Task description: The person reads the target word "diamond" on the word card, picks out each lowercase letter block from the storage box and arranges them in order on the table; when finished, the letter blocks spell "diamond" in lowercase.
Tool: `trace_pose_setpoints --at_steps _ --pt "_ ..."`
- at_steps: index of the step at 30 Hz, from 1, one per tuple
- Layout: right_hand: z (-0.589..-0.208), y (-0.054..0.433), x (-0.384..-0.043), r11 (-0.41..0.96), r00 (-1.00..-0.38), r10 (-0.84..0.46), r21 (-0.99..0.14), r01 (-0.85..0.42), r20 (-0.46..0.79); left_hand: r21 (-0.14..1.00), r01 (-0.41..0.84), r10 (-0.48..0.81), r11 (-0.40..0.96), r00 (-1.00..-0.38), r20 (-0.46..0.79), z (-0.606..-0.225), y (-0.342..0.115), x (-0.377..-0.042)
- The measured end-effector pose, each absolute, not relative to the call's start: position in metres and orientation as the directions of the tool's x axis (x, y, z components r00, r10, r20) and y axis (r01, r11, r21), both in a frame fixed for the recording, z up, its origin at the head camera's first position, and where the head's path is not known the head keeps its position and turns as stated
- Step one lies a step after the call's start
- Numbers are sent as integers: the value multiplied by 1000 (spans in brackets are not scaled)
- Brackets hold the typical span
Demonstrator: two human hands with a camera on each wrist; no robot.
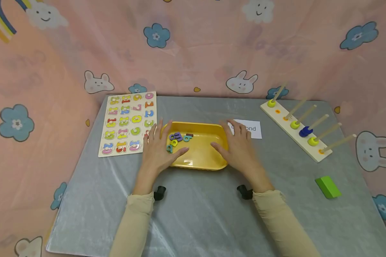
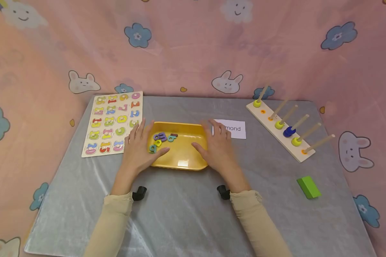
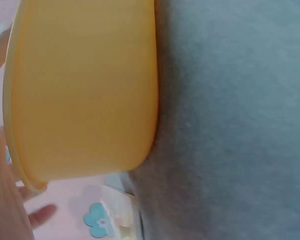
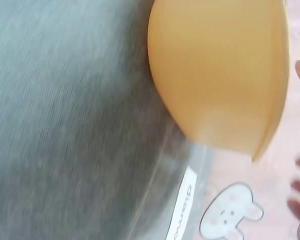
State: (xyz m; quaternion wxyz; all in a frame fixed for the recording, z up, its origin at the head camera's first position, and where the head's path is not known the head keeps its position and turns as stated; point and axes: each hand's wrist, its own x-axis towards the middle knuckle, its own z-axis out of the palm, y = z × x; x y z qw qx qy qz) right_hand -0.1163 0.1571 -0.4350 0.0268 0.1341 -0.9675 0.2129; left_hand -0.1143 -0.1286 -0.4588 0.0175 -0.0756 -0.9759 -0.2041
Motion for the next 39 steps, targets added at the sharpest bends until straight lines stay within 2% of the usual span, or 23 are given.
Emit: trace_pose_setpoints --at_steps 3,8,12,16,26,32,39 --pt "-436 144 -118 806 -934 -331 -473 -354 136 482 181 153 857 -983 98 -462 -133 -110" --pt "-440 121 -125 721 -906 -421 -588 -367 48 619 175 161 766 -984 79 -469 -142 -104" --pt "-446 105 -135 678 -876 -481 -648 -347 -35 657 130 152 742 -988 23 -473 -145 -102" --pt "-453 95 -144 644 -850 -522 -682 -345 -63 663 110 153 741 -988 -7 -475 -146 -100" --pt "-465 83 -161 640 -829 -553 -681 -356 -85 691 101 149 715 -989 -10 -480 -148 -99" --pt "-468 76 -166 670 -815 -570 -634 -386 -106 697 97 145 711 -989 -11 -483 -149 -98" --pt "-471 70 -168 731 -841 -534 -547 -409 -84 698 86 140 711 -990 -21 -483 -147 -97"
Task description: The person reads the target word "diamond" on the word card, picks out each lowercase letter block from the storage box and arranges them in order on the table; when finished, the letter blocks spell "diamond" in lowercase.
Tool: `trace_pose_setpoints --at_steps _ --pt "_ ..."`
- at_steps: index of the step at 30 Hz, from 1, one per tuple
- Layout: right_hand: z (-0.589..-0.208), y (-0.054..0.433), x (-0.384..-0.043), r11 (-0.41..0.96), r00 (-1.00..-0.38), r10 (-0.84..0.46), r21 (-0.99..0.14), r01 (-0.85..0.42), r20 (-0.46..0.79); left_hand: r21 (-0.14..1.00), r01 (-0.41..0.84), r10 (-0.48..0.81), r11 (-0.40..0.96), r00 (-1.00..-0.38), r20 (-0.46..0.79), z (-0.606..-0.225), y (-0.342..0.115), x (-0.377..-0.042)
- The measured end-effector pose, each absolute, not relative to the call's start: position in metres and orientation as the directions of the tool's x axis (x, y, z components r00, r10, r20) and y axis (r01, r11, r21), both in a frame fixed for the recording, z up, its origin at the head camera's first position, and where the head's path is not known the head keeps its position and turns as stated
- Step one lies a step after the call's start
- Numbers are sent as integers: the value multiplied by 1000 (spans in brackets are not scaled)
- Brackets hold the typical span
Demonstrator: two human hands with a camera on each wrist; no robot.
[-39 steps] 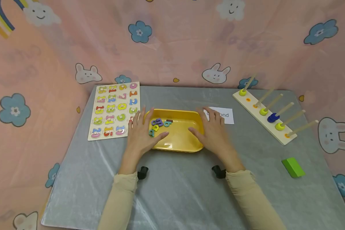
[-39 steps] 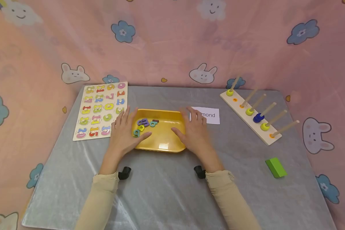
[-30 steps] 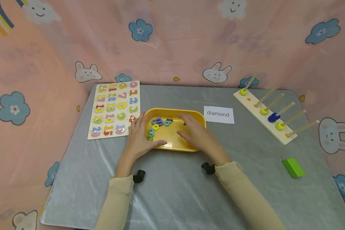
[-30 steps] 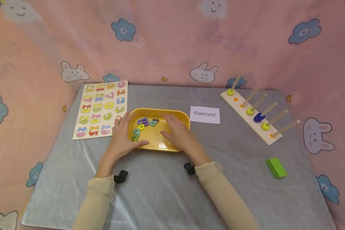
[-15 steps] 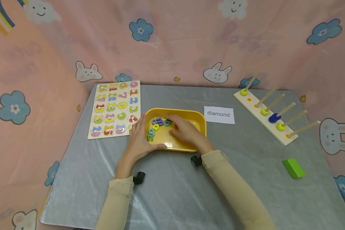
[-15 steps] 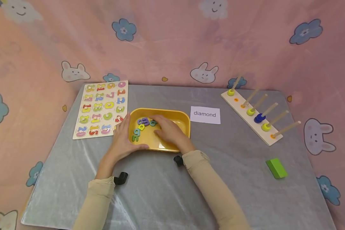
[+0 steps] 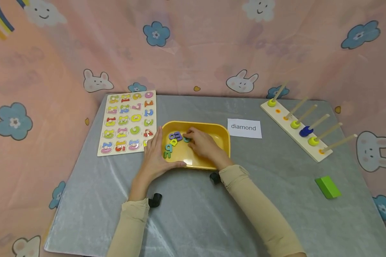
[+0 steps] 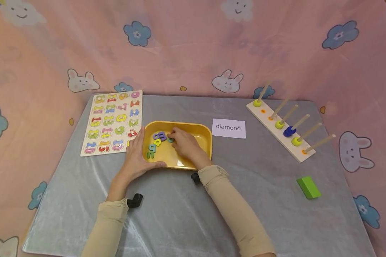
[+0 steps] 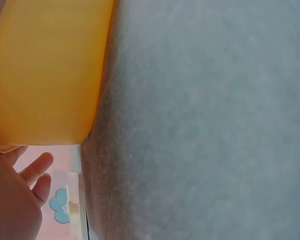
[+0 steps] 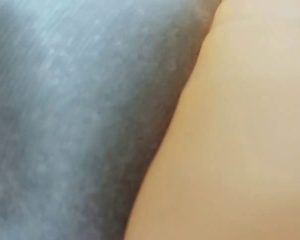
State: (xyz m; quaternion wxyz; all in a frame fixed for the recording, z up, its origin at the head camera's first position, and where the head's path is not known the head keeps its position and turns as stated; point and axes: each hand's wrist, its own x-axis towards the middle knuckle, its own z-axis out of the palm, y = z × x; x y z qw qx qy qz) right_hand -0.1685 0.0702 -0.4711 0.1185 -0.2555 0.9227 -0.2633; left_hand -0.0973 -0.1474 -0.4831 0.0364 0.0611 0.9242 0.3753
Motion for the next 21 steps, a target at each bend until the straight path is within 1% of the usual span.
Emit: trace_pose_setpoints --at_steps 3,6,10,16,21 --pt "-471 70 -168 744 -853 -518 -523 -415 -60 697 89 142 712 -990 -19 -483 -147 -98" --pt "-471 70 -168 747 -864 -499 -535 -395 -58 697 87 142 712 -990 -22 -482 -146 -98" --pt "-471 72 -167 740 -873 -483 -566 -364 -71 701 79 138 709 -990 -29 -482 -145 -98" --pt "-468 76 -164 698 -868 -491 -629 -343 -71 695 66 126 716 -991 -35 -482 -144 -97" --pt "-461 82 -158 663 -873 -487 -661 -352 -25 683 64 115 728 -993 -29 -483 -144 -96"
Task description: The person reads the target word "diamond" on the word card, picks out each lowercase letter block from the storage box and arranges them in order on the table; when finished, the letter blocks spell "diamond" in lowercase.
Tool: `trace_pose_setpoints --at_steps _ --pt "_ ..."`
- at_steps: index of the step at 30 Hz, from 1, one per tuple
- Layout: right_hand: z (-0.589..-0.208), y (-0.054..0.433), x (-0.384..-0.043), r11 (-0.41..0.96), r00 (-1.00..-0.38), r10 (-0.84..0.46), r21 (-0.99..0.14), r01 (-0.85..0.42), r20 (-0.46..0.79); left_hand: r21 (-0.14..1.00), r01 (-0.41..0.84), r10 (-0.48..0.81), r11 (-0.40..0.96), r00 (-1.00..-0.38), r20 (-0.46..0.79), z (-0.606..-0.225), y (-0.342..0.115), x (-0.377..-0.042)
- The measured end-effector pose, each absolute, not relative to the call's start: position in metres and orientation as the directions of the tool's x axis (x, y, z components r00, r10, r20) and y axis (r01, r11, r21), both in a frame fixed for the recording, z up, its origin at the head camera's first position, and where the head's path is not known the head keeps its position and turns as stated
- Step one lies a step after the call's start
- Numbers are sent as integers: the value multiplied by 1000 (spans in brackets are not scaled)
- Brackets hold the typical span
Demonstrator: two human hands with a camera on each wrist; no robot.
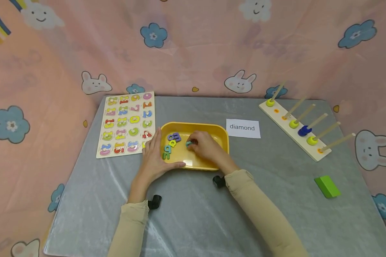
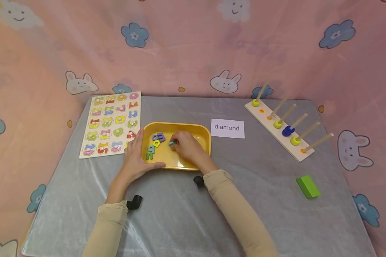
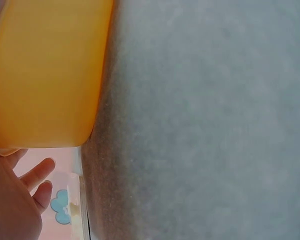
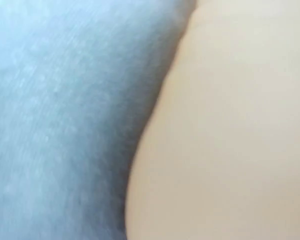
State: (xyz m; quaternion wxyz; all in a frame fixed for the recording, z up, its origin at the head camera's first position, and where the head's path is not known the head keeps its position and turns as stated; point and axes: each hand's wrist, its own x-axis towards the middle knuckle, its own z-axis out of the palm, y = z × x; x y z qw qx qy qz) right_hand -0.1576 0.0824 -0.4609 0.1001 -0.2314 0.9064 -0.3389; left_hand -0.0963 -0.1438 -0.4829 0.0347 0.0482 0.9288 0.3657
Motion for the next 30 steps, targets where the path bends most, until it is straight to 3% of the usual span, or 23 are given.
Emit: trace_pose_setpoints --at_steps 7,19,25,30 --pt "-443 103 -143 592 -890 -446 -714 -374 96 677 63 107 733 -994 -23 -482 -142 -95" --pt "-431 159 -126 248 -936 -278 -925 -287 215 674 60 108 736 -994 -29 -481 -141 -94" --pt "-433 185 -124 213 -947 -174 -929 -303 269 670 61 108 740 -994 -28 -481 -142 -94" --pt "-437 205 -121 185 -965 -122 -950 -253 233 668 56 109 742 -993 -38 -480 -142 -94"
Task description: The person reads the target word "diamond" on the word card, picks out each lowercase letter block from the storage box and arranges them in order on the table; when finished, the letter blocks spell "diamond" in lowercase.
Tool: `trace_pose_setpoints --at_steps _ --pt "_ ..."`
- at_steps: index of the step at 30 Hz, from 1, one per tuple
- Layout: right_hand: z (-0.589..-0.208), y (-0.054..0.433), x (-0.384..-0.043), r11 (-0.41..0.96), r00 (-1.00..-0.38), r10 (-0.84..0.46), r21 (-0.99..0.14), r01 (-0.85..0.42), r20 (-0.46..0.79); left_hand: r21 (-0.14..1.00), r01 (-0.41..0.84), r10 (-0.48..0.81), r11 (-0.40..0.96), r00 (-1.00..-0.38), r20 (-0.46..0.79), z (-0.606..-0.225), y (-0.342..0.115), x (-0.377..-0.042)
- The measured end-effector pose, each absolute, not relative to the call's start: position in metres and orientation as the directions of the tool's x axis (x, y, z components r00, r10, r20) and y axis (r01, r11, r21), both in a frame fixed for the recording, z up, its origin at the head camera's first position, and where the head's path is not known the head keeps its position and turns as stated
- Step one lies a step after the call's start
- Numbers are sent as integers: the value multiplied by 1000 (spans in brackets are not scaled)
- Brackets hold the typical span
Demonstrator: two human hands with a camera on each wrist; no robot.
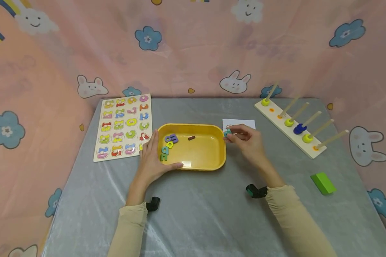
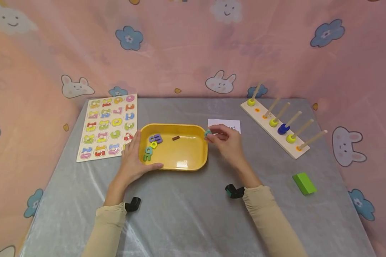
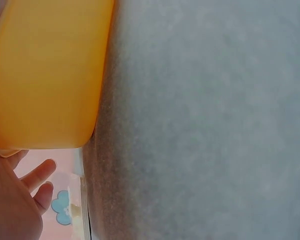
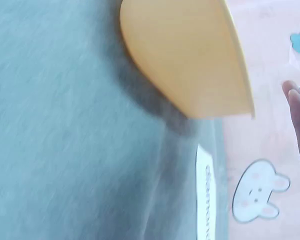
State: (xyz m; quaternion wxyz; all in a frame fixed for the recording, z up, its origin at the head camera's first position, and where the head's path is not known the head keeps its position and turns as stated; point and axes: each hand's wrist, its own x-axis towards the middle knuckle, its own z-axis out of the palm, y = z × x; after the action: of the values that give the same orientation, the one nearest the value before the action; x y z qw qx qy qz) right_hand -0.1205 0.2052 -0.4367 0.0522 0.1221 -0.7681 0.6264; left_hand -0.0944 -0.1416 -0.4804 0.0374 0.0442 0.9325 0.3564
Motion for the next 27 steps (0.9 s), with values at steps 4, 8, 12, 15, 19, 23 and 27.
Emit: trace_pose_setpoints --at_steps 4,8,12,15,19,23,27 --pt "-440 218 -117 312 -974 -47 -923 -224 220 666 49 106 745 -993 -45 -480 -142 -95" --pt "-447 229 -116 478 -974 2 -856 -197 225 664 49 103 746 -994 -42 -480 -142 -95" --pt "-459 237 -113 585 -985 -45 -795 -161 166 666 46 103 745 -994 -46 -481 -143 -94" --pt "-470 239 -108 643 -991 -89 -754 -133 98 667 43 104 744 -993 -52 -481 -142 -94" --pt "-479 237 -103 657 -995 -99 -750 -76 13 671 44 105 740 -993 -51 -482 -142 -94" --pt "-483 234 -101 646 -995 -91 -763 -36 -30 676 44 102 735 -994 -46 -483 -141 -94" --pt "-484 234 -101 640 -996 -83 -768 -23 -40 676 43 100 735 -994 -46 -482 -140 -93"
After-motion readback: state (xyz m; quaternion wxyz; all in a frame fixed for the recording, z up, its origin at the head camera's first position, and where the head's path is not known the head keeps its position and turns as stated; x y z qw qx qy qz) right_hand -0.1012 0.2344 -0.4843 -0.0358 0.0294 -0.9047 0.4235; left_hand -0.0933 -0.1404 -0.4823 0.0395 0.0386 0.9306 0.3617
